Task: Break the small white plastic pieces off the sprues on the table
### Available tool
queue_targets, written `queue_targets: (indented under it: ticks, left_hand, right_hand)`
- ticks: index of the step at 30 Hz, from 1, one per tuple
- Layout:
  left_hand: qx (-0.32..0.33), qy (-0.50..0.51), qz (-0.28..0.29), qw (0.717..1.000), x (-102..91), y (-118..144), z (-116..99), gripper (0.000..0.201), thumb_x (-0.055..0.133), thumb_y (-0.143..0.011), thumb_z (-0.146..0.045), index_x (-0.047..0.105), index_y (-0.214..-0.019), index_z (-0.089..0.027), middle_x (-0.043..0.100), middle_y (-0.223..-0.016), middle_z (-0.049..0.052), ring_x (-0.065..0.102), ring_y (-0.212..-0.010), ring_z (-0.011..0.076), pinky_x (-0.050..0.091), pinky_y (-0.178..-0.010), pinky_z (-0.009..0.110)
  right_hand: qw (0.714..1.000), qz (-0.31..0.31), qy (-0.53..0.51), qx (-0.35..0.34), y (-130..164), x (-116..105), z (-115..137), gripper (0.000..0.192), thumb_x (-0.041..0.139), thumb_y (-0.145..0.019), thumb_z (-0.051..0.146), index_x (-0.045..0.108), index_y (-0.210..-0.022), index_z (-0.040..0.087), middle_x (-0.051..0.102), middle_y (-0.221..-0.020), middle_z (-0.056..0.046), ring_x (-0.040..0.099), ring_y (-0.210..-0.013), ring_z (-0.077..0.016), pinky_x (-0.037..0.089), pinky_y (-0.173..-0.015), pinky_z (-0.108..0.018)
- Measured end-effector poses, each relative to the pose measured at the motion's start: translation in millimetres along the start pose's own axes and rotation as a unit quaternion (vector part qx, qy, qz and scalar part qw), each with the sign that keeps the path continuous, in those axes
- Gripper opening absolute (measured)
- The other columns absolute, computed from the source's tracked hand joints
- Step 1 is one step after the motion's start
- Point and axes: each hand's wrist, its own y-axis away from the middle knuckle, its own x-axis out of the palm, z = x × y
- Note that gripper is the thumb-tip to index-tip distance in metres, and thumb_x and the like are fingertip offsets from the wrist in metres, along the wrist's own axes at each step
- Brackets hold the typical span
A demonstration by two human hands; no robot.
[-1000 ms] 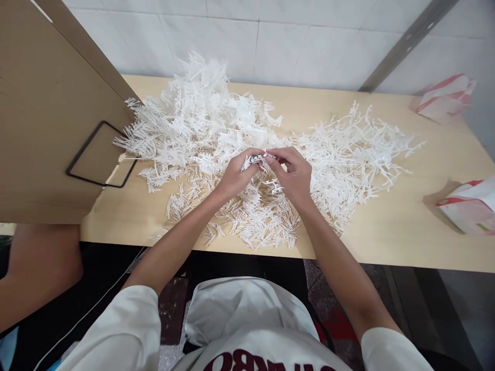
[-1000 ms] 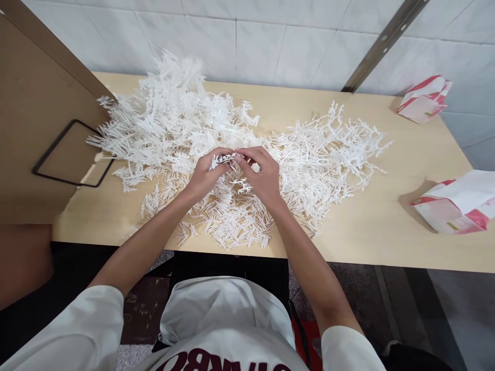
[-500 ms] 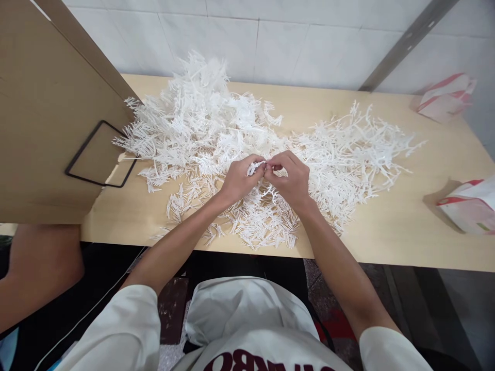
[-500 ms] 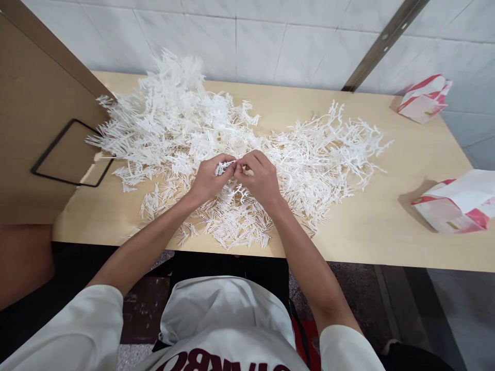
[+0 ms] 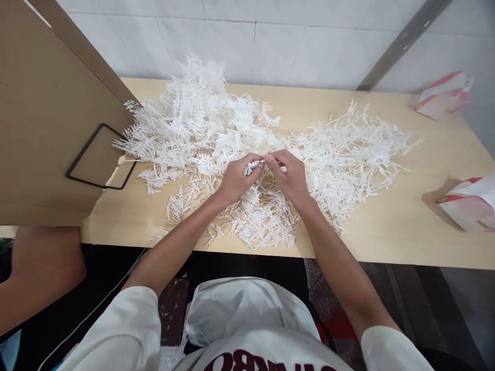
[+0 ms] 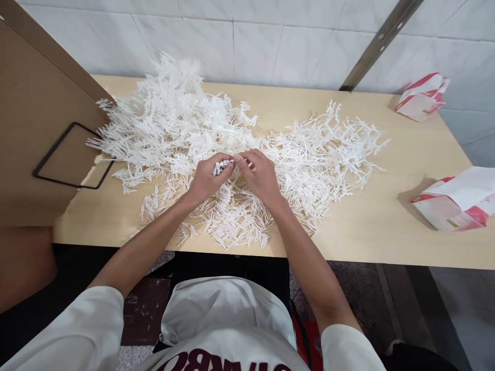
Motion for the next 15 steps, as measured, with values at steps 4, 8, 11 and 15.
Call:
queue_targets:
  ticks: [4,8,11,15]
  left_hand:
    - [0.017,-0.004,0.005,1.000,0.6,2.2,-1.8,0.017,0.051,-0.091,-0.032,0.063,-0.099,-0.021,0.071,-0.094,0.001,0.064,-0.083,0.0125,0.048,-0.075,0.025]
    - [0.006,0.000,-0.015,1.000,1.2,3.2,-2.8,0.023,0.052,-0.092,-0.038,0.063,-0.103,-0.023,0.072,-0.101,0.002,0.066,-0.092,0.0144,0.050,-0.079,0.027]
    - [-0.011,0.014,-0.043,0.999,0.9,2.5,-2.5,0.023,0.054,-0.091,-0.039,0.064,-0.103,-0.023,0.072,-0.100,0.002,0.066,-0.094,0.0152,0.051,-0.082,0.028]
    - [-0.009,0.022,-0.049,0.999,1.3,1.9,-1.8,0.022,0.055,-0.090,-0.039,0.066,-0.100,-0.022,0.073,-0.097,0.001,0.066,-0.089,0.0135,0.050,-0.080,0.026]
  right_hand:
    - [0.999,0.035,-0.023,0.005,0.1,0.5,-0.7,0.027,0.059,-0.086,0.047,0.070,-0.087,0.022,0.071,-0.081,0.000,0.064,-0.069,-0.0106,0.052,-0.065,-0.025]
    - [0.999,0.006,0.000,-0.044,2.4,0.4,-1.1,0.022,0.057,-0.089,0.042,0.070,-0.093,0.024,0.073,-0.084,0.000,0.067,-0.074,-0.0114,0.053,-0.070,-0.026]
    - [0.997,-0.016,0.026,-0.078,4.5,1.2,-0.8,0.020,0.052,-0.093,0.032,0.069,-0.100,0.027,0.075,-0.089,0.001,0.068,-0.077,-0.0115,0.054,-0.072,-0.027]
    - [0.988,-0.053,0.075,-0.128,5.6,2.7,-0.5,0.016,0.054,-0.091,0.023,0.068,-0.097,0.024,0.074,-0.091,-0.001,0.067,-0.077,-0.0121,0.055,-0.070,-0.028]
